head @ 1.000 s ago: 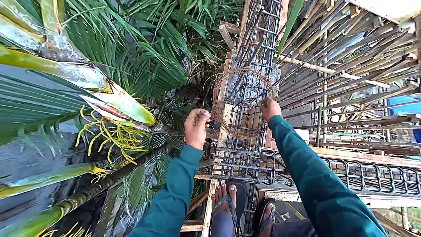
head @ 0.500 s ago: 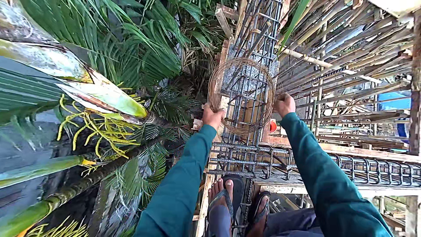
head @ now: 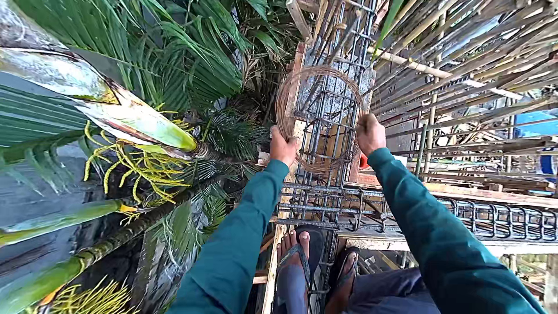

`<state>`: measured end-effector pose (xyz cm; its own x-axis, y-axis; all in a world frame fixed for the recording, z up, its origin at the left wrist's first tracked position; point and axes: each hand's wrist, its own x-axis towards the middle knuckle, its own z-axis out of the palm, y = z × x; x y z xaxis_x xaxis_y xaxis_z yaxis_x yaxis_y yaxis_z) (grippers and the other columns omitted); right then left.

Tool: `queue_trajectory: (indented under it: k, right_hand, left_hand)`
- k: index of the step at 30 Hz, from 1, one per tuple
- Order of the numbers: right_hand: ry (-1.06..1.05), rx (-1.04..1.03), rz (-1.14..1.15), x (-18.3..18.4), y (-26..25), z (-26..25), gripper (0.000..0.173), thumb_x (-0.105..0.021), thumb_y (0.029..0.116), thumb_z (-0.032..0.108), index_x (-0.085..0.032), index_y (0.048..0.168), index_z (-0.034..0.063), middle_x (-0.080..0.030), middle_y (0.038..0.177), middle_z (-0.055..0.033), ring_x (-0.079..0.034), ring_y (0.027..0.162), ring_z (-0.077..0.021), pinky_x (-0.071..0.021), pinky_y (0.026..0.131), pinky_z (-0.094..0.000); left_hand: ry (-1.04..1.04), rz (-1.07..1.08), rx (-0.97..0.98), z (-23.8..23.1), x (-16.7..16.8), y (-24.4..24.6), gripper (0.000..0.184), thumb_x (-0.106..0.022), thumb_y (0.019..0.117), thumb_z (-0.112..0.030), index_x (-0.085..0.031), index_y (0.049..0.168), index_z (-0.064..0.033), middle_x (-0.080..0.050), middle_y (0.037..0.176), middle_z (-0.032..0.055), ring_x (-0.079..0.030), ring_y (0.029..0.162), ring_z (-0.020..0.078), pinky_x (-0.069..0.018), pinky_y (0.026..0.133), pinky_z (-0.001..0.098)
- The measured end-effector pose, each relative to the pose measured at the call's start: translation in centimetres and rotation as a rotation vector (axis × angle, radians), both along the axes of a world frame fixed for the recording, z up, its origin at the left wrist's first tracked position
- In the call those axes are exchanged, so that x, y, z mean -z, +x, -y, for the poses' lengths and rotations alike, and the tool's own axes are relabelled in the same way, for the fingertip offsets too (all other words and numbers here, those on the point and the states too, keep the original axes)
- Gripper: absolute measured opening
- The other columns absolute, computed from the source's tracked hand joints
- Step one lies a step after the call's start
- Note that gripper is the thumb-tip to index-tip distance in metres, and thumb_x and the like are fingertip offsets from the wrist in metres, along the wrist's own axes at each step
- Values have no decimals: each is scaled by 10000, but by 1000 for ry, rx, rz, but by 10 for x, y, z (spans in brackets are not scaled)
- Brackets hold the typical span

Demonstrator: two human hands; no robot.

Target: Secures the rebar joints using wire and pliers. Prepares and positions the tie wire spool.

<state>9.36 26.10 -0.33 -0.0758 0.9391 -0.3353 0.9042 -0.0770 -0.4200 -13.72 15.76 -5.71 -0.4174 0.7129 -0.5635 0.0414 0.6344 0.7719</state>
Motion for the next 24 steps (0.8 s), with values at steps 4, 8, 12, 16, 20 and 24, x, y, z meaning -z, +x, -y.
queue_trajectory:
  k: [4, 8, 12, 16, 20, 24]
  right_hand:
    - [110, 208, -120, 6, 27, -3, 290, -585, 1010, 144, -622, 1234, -36, -701, 1112, -234, -707, 1009, -373, -559, 919, -589]
    - [64, 127, -186, 12, 5, 26, 351, -520, 1057, 145, -517, 1357, -36, -679, 1132, -240, -698, 1020, -361, -565, 925, -555]
    - [-130, 8, -122, 0, -8, -15, 401, -575, 984, 75, -545, 1378, 3, -700, 1151, -250, -712, 1021, -406, -561, 911, -621]
    - [61, 347, -549, 16, 23, 11, 354, -500, 1043, 71, -491, 1365, -76, -678, 1017, -198, -703, 778, -246, -621, 759, -446]
    - [80, 300, -576, 12, 33, 25, 242, -502, 1056, 85, -529, 1254, -50, -682, 947, -152, -709, 795, -208, -614, 800, -416]
    - [-20, 207, -576, -1, 40, 21, 208, -529, 1051, 91, -582, 1204, -40, -705, 975, -154, -723, 846, -207, -616, 825, -406]
  left_hand:
    - [26, 11, -24, -6, 0, -1, 606, -638, 984, -89, -325, 1497, -5, -642, 1193, 246, -719, 889, 333, -606, 821, 503]
    - [1, 9, -3, 0, 4, -4, 661, -680, 975, -154, -320, 1511, -15, -653, 1199, 230, -719, 934, 336, -604, 852, 516]
    - [18, 46, -74, -9, 6, 0, 691, -715, 938, -91, -323, 1501, -13, -670, 1144, 218, -713, 878, 319, -604, 813, 493]
    - [-18, -15, -12, -6, 3, -9, 667, -717, 928, -113, -364, 1486, -18, -664, 1210, 230, -700, 1035, 347, -565, 936, 535]
    - [8, -115, 16, -3, -16, -13, 789, -782, 923, -310, -359, 1518, -12, -567, 1370, 273, -594, 1244, 389, -478, 1058, 568]
    - [82, -239, -31, 6, -33, -10, 661, -780, 918, -316, -507, 1444, -22, -516, 1416, 278, -528, 1291, 422, -447, 1072, 577]
